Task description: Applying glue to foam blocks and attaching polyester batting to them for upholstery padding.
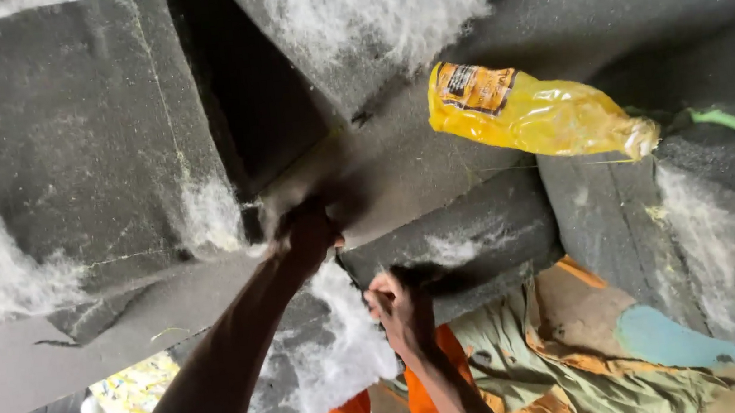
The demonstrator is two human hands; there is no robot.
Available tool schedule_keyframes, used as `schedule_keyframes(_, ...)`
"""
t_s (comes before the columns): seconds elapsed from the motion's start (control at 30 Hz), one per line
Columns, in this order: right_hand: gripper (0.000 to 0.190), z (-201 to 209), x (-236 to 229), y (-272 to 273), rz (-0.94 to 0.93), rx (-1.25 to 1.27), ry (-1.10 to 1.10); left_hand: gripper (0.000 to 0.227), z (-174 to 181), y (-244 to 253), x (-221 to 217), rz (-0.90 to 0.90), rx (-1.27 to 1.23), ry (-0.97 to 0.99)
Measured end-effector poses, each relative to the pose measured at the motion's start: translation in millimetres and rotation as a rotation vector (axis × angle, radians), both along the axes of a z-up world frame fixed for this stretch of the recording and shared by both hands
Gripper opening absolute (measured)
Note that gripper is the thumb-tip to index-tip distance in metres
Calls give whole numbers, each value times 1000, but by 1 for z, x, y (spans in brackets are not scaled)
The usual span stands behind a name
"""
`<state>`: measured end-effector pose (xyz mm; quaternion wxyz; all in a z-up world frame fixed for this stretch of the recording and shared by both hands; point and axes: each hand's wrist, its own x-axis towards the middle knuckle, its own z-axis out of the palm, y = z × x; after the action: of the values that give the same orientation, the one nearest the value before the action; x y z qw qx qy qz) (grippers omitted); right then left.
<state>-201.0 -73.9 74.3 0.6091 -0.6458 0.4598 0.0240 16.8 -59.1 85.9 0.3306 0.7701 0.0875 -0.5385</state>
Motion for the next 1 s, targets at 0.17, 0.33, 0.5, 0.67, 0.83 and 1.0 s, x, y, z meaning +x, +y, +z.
schedule_keyframes(0.17,14,-8,-7,-5,-138,328,-145,61,-295,119,10,541,-1215,879)
schedule_keyframes(0.33,5,-18,-3,-13,-63,262,-12,54,-4,-1,3,-168,-47,-30)
schedule_keyframes(0.5,14,-3,-11,-16,-141,324,-105,55,-121,39,2,29,-396,2)
schedule_keyframes(0.67,14,-14,-38,-23,-69,450,-156,52,21,-6,-1,-149,84,-51)
schedule_keyframes(0.83,32,116,-4,-89,389,-52,42,51,7,3,-4,88,-202,40)
schedule_keyframes(1.0,32,212,40,-153,-73,-4,-221,61,-116,58,-12,-850,-32,-487)
